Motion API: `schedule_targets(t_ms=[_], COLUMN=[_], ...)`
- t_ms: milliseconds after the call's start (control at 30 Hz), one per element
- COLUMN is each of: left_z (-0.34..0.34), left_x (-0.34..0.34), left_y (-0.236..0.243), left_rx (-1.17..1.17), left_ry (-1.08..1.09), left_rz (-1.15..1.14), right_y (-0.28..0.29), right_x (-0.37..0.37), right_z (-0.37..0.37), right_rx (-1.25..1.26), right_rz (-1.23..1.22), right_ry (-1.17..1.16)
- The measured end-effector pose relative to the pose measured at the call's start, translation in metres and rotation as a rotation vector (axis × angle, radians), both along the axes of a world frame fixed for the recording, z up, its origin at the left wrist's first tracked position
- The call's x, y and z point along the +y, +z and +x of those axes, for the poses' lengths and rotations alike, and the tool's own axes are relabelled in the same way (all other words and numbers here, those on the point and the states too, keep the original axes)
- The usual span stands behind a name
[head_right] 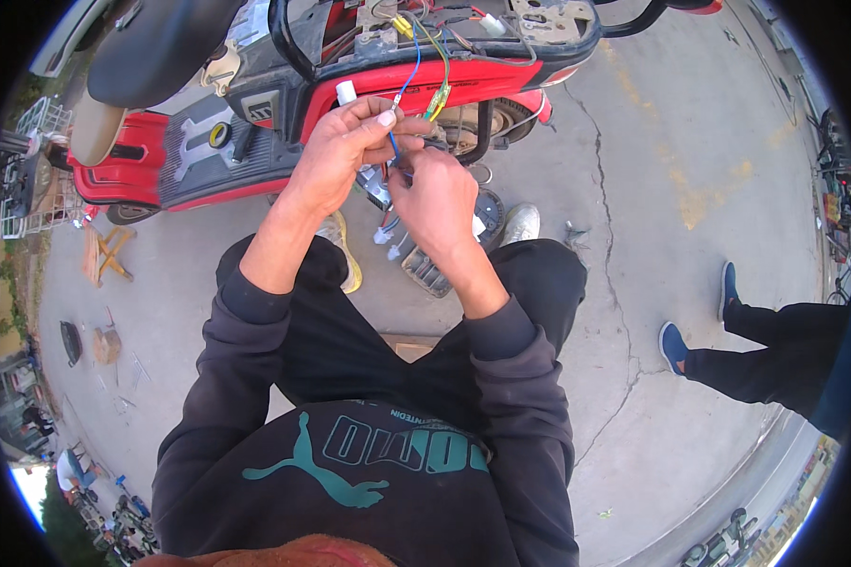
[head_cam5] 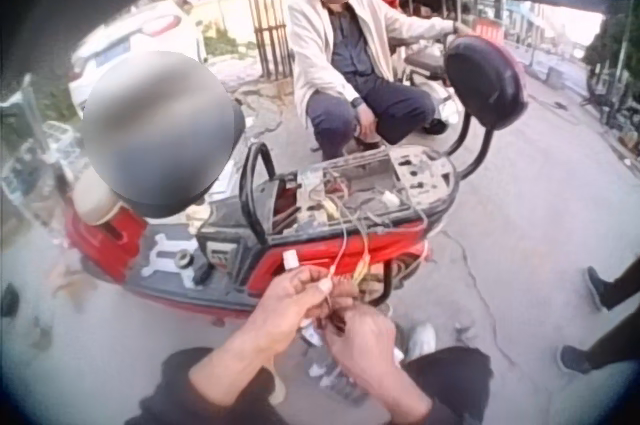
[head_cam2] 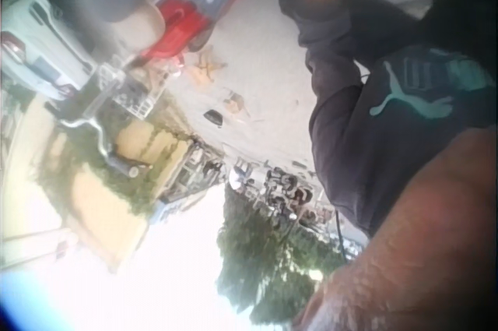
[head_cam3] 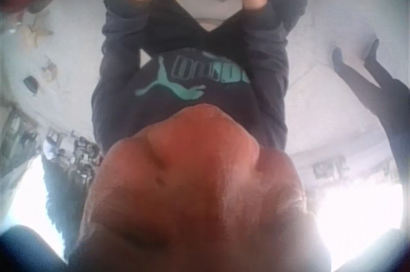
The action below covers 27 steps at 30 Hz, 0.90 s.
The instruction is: The person repairs the electrical wiring of a red electric scooter. They strip the insulation from several colored wires using pliers and connect them to white plastic connectors. The person works on the wiring harness located under the scooter's seat.
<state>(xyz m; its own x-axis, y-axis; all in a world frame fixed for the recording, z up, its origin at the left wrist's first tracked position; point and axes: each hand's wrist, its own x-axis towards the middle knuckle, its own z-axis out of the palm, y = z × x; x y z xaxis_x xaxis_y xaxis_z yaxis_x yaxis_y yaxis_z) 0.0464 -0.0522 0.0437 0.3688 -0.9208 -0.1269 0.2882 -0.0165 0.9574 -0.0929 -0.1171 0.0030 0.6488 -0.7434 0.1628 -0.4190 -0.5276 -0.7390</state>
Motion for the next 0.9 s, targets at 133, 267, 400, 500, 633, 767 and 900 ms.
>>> schedule_targets(t_ms=[133,267,400,500,633,767,900], left_z=[-0.005,-0.016,-0.018,-0.028,-0.033,-0.026,-0.024], left_x=[0.006,0.020,0.024,0.023,0.018,0.015,0.021], left_y=[-0.005,-0.024,-0.029,-0.017,-0.032,-0.031,-0.027], left_rx=[-0.166,-0.252,-0.269,-0.283,-0.165,-0.166,-0.109], left_ry=[0.000,-0.045,-0.048,0.015,0.095,0.180,0.181], left_rz=[-0.104,-0.063,-0.102,-0.027,-0.018,-0.055,-0.067], right_y=[0.008,0.017,0.024,0.027,0.030,0.023,0.014], right_x=[0.007,0.003,0.002,0.001,-0.005,-0.009,0.005], right_z=[-0.006,-0.008,-0.006,-0.005,0.003,0.013,0.004], right_rx=[-0.187,-0.239,-0.216,-0.179,-0.315,-0.629,-0.559], right_rz=[-0.208,-0.178,-0.039,-0.059,0.246,0.595,0.612], right_ry=[-0.017,-0.068,-0.113,-0.147,-0.242,-0.165,-0.099])
